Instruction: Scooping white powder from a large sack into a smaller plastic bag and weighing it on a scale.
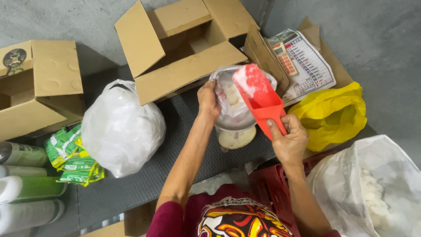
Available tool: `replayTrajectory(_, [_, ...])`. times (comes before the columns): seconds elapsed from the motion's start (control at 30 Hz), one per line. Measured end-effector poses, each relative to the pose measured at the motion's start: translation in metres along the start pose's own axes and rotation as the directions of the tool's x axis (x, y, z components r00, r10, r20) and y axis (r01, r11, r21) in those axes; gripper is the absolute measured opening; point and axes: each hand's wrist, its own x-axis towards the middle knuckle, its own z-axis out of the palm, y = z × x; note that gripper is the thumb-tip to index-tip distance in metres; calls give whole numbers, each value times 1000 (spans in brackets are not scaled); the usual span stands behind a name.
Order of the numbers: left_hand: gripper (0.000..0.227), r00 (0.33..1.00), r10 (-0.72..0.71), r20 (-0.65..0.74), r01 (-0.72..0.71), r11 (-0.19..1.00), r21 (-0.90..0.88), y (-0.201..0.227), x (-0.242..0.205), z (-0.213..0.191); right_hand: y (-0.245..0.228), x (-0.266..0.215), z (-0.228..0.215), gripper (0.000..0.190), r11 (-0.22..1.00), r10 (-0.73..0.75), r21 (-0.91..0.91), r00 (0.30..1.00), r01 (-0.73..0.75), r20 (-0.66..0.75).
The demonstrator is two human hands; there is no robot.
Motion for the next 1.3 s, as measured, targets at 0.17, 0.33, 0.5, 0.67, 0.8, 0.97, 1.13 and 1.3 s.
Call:
replayTrajectory(0.17, [14, 998, 37, 58, -42, 994, 99, -7, 8, 3, 34, 5, -21, 25, 877, -221, -428, 974, 217, 41])
replayTrajectory(0.33, [18, 991, 82, 106, -117, 915, 387, 6, -19, 29, 24, 15, -27, 25, 886, -50, -454, 992, 98, 117])
replayTrajectory(0.5, [34, 988, 119, 98, -154, 766, 624, 20, -28, 35, 49, 40, -1, 24, 849, -122, -496, 980, 184, 154])
replayTrajectory(0.67, [37, 994, 4, 112, -64, 839, 541, 5, 3, 3, 50, 51, -15, 24, 927, 24, -374, 996, 10, 87])
replayTrajectory(0.8, [35, 991, 37, 126, -83, 921, 380, 4, 4, 4, 18, 23, -37, 21, 956, 130, -277, 984, -93, 118])
replayTrajectory(0.97, [38, 980, 150, 130, -197, 643, 740, 32, -18, 13, 2, -23, -70, 17, 983, 179, -56, 982, -176, 62])
replayTrajectory(1.13, [33, 655, 484, 581, -608, -119, 785, 49, -52, 32, -19, -55, -147, 14, 987, 157, -1, 979, -158, -130])
replayTrajectory(1.3, [29, 449, 515, 730, -789, -155, 594, 29, -146, 90, -29, -87, -254, 14, 968, 129, -171, 950, -183, -284])
